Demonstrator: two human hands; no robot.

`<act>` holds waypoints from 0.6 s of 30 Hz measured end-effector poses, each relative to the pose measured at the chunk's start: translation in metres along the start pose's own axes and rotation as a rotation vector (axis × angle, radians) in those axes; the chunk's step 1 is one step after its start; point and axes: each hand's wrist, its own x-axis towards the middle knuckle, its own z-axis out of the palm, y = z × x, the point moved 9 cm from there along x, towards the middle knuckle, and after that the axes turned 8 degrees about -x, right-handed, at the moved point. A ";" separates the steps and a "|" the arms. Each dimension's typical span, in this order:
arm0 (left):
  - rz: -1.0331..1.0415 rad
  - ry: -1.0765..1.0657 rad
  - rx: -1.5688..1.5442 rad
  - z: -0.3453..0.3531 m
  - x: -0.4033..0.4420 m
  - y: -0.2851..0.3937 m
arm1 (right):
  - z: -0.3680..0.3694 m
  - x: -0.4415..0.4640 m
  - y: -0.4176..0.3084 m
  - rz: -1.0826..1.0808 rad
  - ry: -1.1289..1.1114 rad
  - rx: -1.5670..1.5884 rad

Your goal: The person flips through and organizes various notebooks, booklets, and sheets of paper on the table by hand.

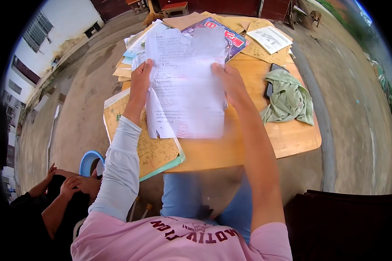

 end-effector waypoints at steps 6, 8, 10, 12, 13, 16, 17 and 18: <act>0.114 0.066 -0.046 0.004 -0.009 0.022 | -0.005 0.000 -0.007 -0.074 0.112 -0.126; 0.104 0.074 -0.045 0.004 -0.011 0.024 | -0.006 0.003 -0.006 -0.124 0.127 -0.131; 0.130 0.087 -0.043 0.005 -0.014 0.029 | -0.008 0.004 -0.005 -0.123 0.134 -0.158; 0.148 0.100 -0.013 0.004 -0.014 0.031 | -0.008 0.004 -0.007 -0.125 0.147 -0.171; 0.151 0.105 0.018 0.002 -0.013 0.030 | -0.008 0.003 -0.008 -0.126 0.158 -0.171; 0.126 0.112 0.051 -0.002 -0.010 0.024 | -0.010 0.008 -0.002 -0.118 0.138 -0.184; 0.110 0.109 0.053 -0.002 -0.009 0.021 | -0.013 0.009 0.001 -0.111 0.126 -0.189; 0.129 0.097 0.025 -0.001 -0.008 0.019 | -0.009 0.006 -0.002 -0.150 0.122 -0.154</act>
